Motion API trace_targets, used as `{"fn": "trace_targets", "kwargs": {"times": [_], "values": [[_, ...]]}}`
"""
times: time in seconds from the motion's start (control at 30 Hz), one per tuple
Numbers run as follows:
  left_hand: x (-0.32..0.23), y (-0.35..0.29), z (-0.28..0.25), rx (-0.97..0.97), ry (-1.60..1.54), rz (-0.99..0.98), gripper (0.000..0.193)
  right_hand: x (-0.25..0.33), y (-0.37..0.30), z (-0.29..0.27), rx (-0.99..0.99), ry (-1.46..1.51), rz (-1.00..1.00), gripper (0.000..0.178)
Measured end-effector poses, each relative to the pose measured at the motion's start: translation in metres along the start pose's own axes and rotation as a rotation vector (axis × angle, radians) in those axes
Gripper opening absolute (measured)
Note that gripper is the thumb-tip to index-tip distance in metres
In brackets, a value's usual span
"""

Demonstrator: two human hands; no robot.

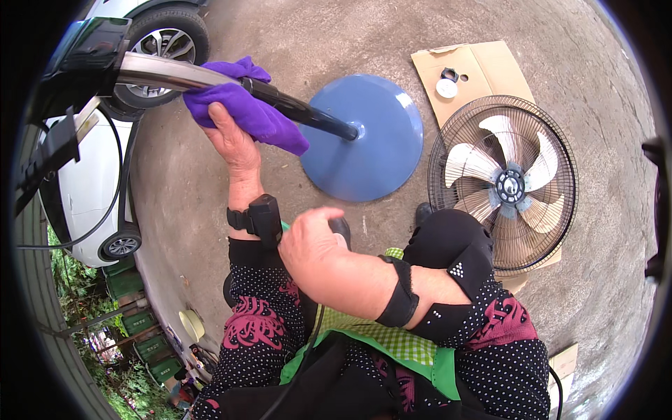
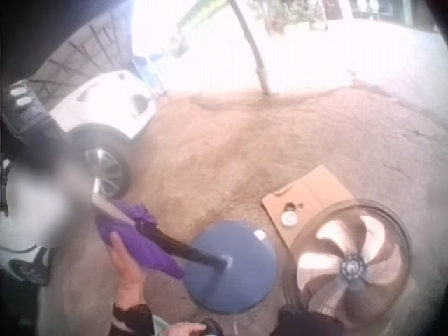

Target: The person repeatedly wipes the blue circular base of a standing fan with a purple cloth, periodically dipping the cloth into a green basin of soapy water and wringing it out. The person also wipes the fan's metal pole. The task is performed outdoors on a concrete surface with a white car and a disassembled fan visible nearby.

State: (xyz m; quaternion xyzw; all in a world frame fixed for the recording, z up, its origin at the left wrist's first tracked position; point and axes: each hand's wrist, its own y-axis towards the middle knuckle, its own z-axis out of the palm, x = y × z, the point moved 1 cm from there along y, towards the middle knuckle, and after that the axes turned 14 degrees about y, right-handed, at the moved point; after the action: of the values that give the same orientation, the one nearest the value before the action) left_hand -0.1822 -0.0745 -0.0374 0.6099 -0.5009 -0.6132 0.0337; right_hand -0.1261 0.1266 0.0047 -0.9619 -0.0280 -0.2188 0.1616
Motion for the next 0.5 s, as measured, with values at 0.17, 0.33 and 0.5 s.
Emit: {"fn": "trace_targets", "kwargs": {"times": [0.17, 0.33, 0.5], "values": [[0.037, -0.042, -0.014, 0.011, 0.129, -0.199, 0.055, 0.012, 0.001, 0.004, 0.304, 0.200, -0.173, 0.041], [0.089, -0.090, -0.010, 0.216, 0.124, -0.383, 0.048, 0.021, -0.007, 0.021, 0.123, 0.158, -0.136, 0.045], [0.144, -0.126, -0.004, 0.326, 0.319, -0.438, 0.050, 0.017, -0.031, 0.031, 0.066, 0.152, -0.145, 0.047]]}}
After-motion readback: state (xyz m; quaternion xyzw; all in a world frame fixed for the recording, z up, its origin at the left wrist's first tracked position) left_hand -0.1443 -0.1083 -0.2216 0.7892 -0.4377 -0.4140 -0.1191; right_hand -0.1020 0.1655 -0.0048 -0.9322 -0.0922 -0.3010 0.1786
